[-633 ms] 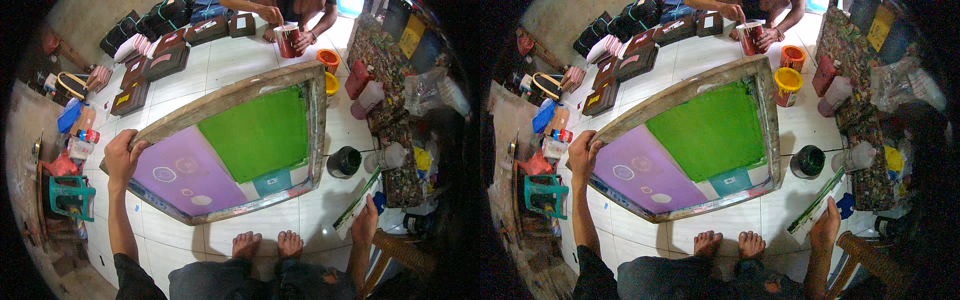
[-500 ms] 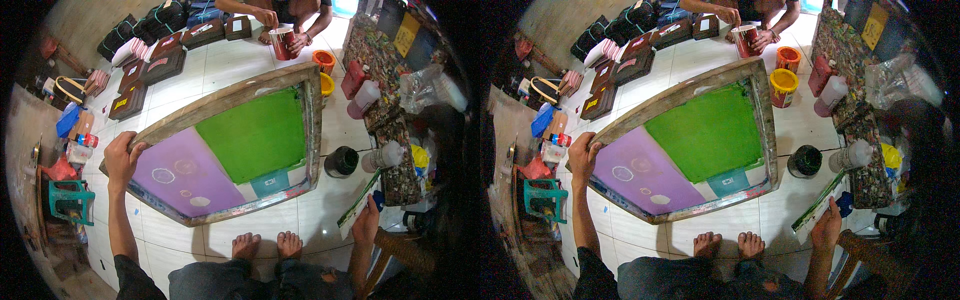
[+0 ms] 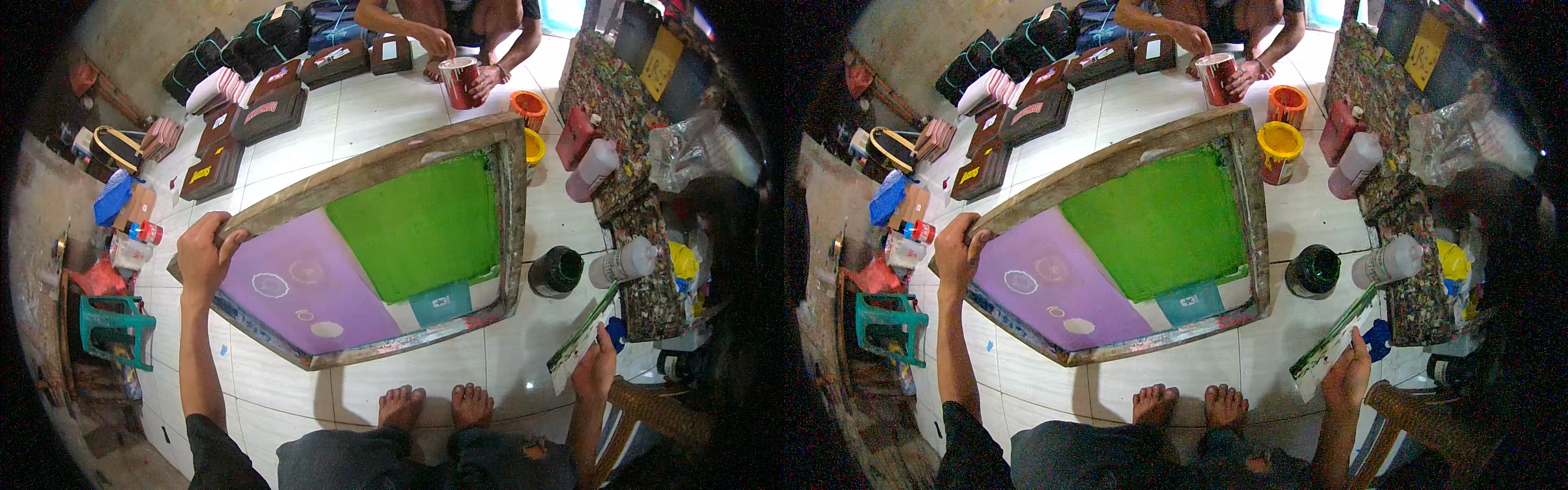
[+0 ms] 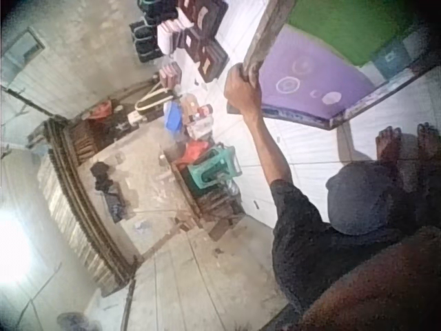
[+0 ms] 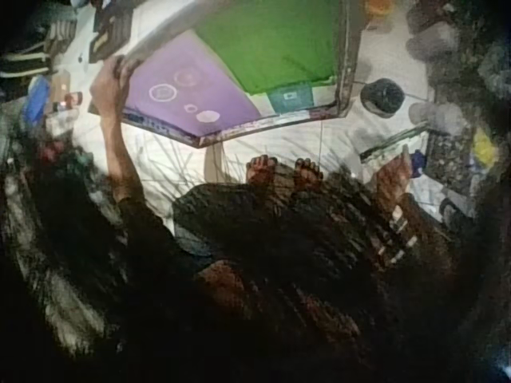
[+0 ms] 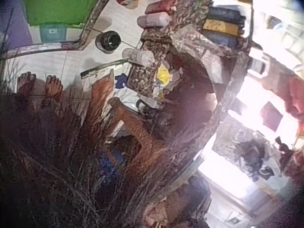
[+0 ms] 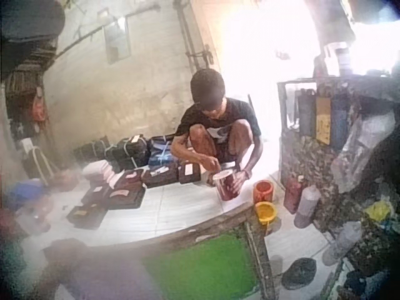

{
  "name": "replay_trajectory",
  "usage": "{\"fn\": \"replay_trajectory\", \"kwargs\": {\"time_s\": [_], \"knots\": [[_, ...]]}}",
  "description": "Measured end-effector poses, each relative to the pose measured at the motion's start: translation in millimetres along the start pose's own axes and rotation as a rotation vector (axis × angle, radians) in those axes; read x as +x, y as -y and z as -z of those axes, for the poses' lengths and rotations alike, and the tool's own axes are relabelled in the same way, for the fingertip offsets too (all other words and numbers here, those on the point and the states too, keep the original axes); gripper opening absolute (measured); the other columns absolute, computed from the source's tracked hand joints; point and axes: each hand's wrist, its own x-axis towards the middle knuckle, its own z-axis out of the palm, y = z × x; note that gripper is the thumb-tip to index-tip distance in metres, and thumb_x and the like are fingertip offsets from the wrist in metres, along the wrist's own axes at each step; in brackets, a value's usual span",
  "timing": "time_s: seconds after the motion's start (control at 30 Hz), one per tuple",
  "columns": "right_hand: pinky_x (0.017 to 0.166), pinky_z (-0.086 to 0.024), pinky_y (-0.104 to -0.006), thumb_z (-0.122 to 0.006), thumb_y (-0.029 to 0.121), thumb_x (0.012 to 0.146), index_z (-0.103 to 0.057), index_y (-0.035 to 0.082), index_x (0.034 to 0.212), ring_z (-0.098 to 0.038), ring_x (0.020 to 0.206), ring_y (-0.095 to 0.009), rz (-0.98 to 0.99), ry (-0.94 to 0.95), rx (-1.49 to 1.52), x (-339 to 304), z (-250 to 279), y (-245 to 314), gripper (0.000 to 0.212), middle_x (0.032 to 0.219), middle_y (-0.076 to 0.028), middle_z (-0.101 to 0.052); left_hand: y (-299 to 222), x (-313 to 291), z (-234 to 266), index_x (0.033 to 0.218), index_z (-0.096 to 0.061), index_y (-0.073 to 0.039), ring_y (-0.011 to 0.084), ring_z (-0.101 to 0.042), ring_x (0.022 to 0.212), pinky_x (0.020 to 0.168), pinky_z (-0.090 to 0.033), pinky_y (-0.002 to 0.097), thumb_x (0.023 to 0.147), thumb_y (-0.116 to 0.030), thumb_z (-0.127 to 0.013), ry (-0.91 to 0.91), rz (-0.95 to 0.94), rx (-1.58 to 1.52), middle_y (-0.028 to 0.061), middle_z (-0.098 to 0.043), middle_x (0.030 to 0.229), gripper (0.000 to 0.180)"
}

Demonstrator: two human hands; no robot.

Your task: The person spreads green ink across a screen printing frame using a squeegee and kemudian cleans the frame with a cloth.

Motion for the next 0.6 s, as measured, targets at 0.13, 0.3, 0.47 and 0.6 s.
{"fn": "replay_trajectory", "kwargs": {"time_s": [0.13, 0.3, 0.47, 0.6], "knots": [[0.107, -0.046, -0.0448, -0.056, 0.024, 0.103, -0.047, -0.001, 0.141, -0.061, 0.121, -0.029, 0.044, -0.082, -0.061, 0.3, -5.7, -1.4, 0.046, 0.133, -0.015, -0.062, -6.2, 1.4, 1.9, 0.099, -0.068, -0.002, 0.0348, -0.068, 0.073, 0.066, -0.052, 0.0411, 0.083, -0.054, -0.077, -0.008, -0.039, 0.029, 0.0157, -0.068, 0.083, 0.055], [0.098, -0.049, -0.0354, -0.057, 0.022, 0.104, -0.058, -0.002, 0.128, -0.065, 0.107, -0.021, 0.266, -0.021, -0.341, -1.8, -37.8, -10.1, 0.034, 0.117, -0.01, -0.068, -9.2, 9.1, -2.3, 0.093, -0.065, -0.005, 0.0312, -0.068, 0.072, 0.064, -0.052, 0.0407, 0.073, -0.041, -0.088, -0.003, -0.089, 0.145, 0.0124, -0.068, 0.08, 0.048], [0.081, -0.05, -0.0296, -0.062, 0.01, 0.1, -0.063, -0.002, 0.117, -0.062, 0.092, -0.014, 0.336, 0.196, -0.868, -19.3, -88.2, -15.0, 0.021, 0.103, -0.006, -0.066, 2.7, 13.7, -34.1, 0.085, -0.063, -0.007, 0.0263, -0.066, 0.066, 0.06, -0.051, 0.0395, 0.074, -0.044, -0.088, 0.056, -0.122, 0.154, 0.0079, -0.066, 0.075, 0.045], [0.085, -0.051, -0.0395, -0.071, 0.01, 0.086, -0.066, 0.002, 0.115, -0.061, 0.098, -0.027, 0.899, 0.702, -1.671, -16.8, -127.7, -26.9, 0.031, 0.104, -0.011, -0.064, 11.8, 10.6, -69.9, 0.088, -0.063, -0.007, 0.028, -0.066, 0.066, 0.06, -0.051, 0.04, 0.079, -0.051, -0.082, 0.133, -0.129, 0.098, 0.0084, -0.066, 0.072, 0.048]]}}
